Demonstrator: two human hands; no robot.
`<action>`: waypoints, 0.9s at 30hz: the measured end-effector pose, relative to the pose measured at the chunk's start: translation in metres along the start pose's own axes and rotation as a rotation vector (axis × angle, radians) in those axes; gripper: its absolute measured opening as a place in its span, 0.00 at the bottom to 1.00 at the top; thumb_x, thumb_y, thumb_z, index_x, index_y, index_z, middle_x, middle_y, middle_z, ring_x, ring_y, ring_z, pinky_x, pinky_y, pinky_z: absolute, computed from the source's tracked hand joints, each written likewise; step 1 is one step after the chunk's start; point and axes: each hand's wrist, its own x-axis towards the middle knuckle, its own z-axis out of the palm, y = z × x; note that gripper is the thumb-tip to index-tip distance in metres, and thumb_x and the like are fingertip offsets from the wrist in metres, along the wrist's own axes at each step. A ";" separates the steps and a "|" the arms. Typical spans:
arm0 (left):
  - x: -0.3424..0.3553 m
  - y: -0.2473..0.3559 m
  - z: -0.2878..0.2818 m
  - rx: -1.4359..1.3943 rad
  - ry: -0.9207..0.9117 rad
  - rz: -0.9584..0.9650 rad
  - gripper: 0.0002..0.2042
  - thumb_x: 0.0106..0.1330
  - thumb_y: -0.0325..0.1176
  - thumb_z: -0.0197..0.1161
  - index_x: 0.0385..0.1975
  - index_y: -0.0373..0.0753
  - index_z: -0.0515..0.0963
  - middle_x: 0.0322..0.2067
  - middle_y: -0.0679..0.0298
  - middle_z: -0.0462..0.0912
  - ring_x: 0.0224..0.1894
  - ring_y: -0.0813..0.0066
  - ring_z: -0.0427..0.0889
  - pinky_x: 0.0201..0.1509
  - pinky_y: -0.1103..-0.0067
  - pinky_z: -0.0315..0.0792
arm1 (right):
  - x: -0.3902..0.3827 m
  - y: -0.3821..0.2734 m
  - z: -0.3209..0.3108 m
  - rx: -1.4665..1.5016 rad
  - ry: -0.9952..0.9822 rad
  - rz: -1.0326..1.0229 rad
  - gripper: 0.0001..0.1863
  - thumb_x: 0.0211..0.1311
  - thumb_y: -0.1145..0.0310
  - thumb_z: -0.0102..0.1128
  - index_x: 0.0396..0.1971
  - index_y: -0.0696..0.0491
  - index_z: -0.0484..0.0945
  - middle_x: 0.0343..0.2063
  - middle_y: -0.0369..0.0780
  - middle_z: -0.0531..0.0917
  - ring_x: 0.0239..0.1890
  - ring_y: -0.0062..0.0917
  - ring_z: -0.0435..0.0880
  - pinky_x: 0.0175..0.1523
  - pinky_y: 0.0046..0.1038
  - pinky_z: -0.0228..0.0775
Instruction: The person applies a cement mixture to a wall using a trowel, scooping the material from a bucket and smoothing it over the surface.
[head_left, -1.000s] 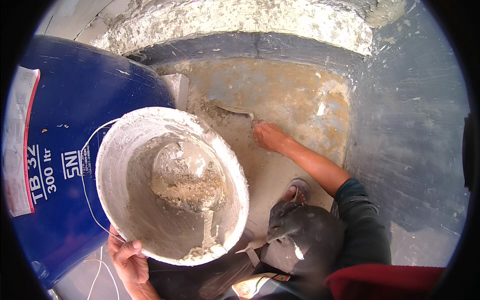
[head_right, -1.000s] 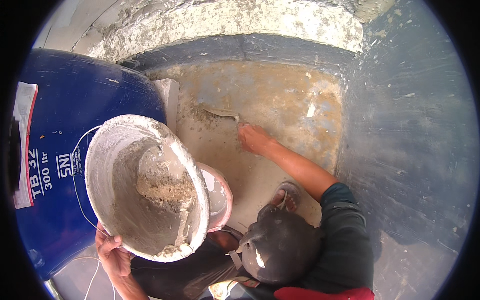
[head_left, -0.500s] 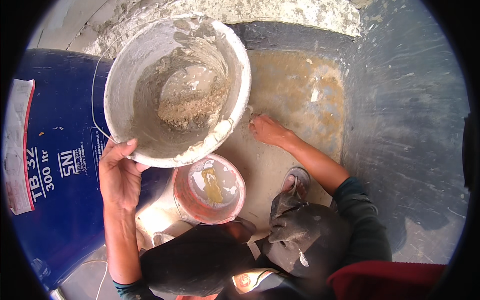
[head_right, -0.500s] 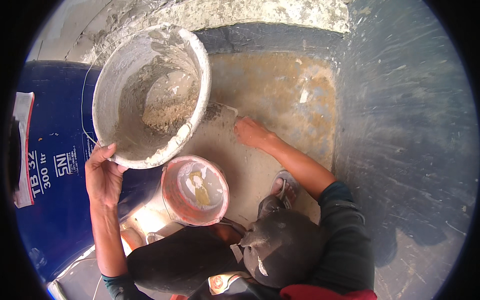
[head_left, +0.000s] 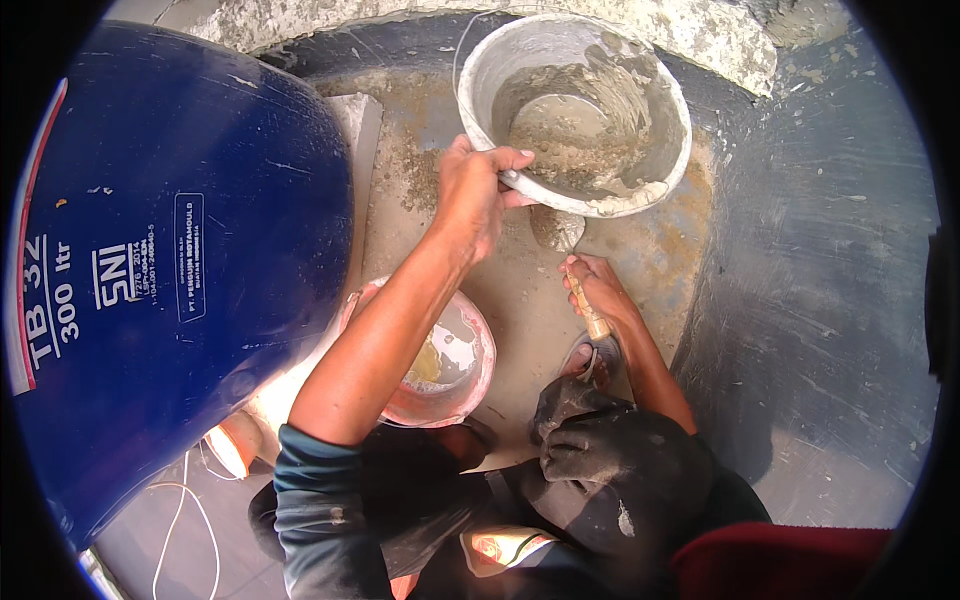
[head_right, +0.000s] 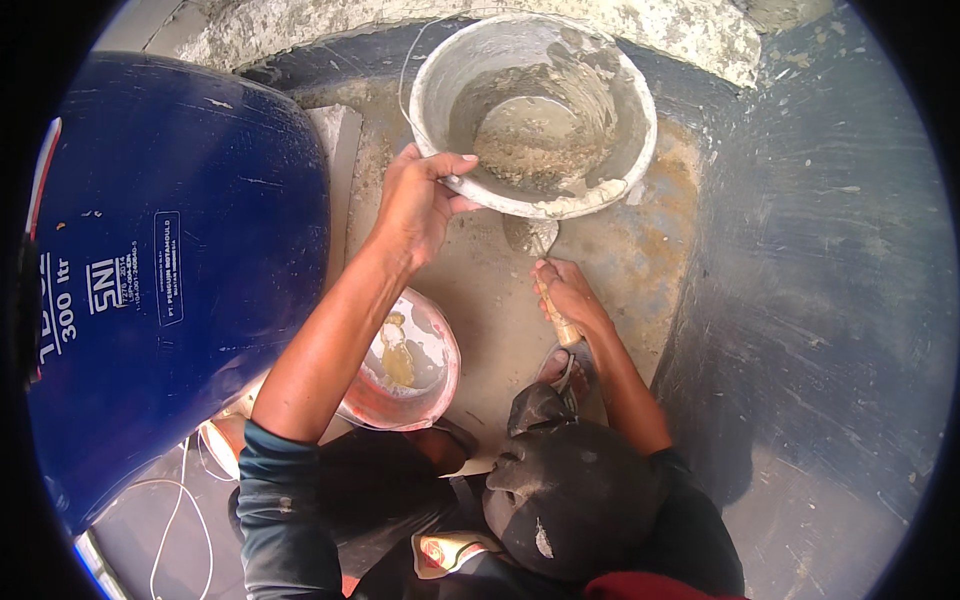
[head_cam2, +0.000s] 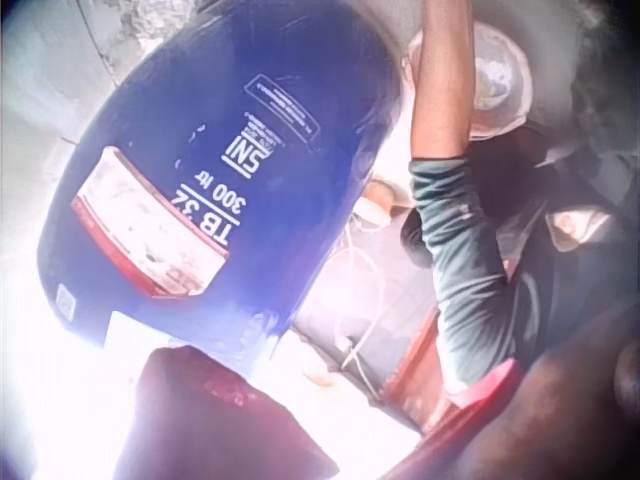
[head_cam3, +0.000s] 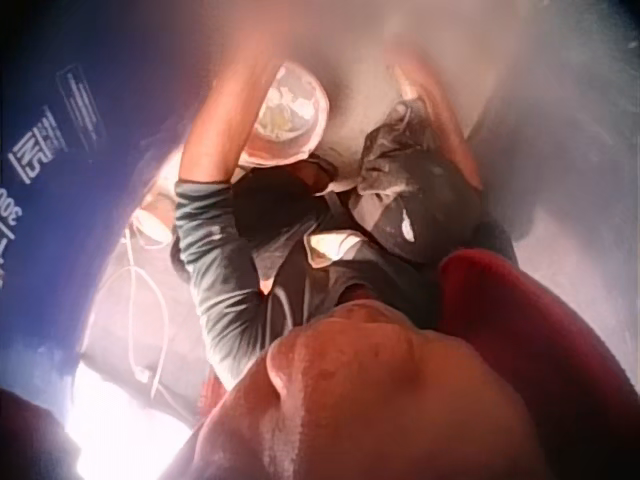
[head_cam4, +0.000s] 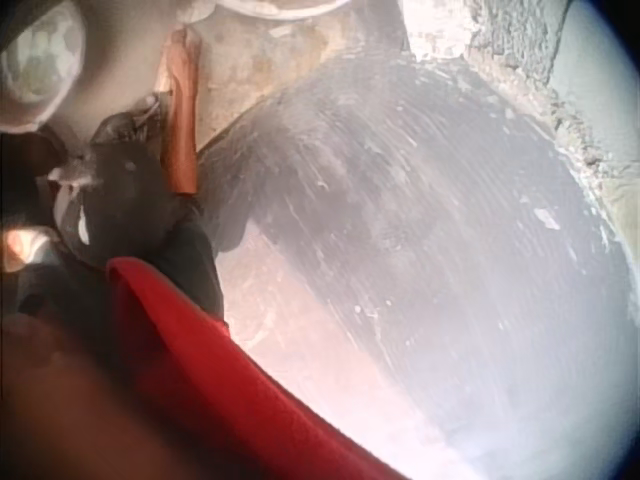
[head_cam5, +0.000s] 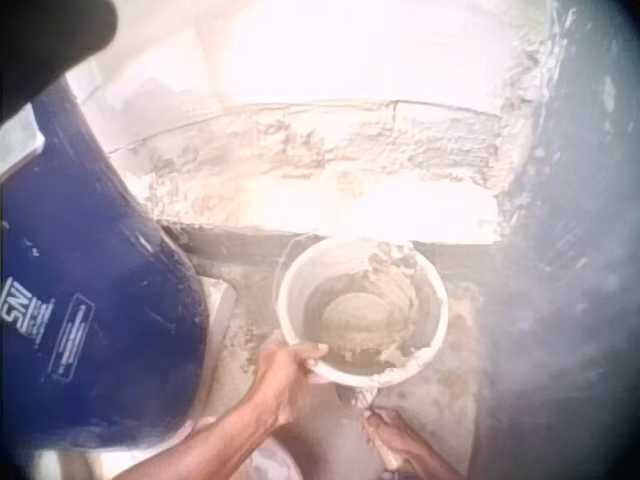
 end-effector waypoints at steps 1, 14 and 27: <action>0.007 -0.013 0.008 -0.048 0.011 -0.003 0.18 0.63 0.20 0.60 0.52 0.30 0.66 0.44 0.51 0.78 0.39 0.62 0.85 0.41 0.69 0.87 | 0.009 -0.004 0.014 -0.002 -0.017 -0.011 0.20 0.76 0.54 0.49 0.43 0.58 0.75 0.28 0.36 0.77 0.20 0.20 0.74 0.23 0.26 0.69; 0.046 -0.034 -0.033 0.497 0.173 -0.093 0.25 0.67 0.30 0.62 0.61 0.30 0.64 0.58 0.42 0.75 0.50 0.52 0.84 0.54 0.65 0.79 | 0.103 -0.065 0.129 -0.219 -0.312 -0.045 0.16 0.75 0.60 0.45 0.41 0.59 0.74 0.29 0.37 0.76 0.27 0.23 0.76 0.26 0.31 0.73; 0.106 -0.101 -0.209 1.464 0.131 0.216 0.40 0.53 0.18 0.57 0.71 0.25 0.56 0.66 0.35 0.66 0.72 0.41 0.62 0.77 0.67 0.57 | 0.089 -0.065 0.135 -0.182 -0.237 0.009 0.19 0.77 0.57 0.41 0.43 0.58 0.74 0.29 0.39 0.76 0.24 0.24 0.76 0.24 0.30 0.74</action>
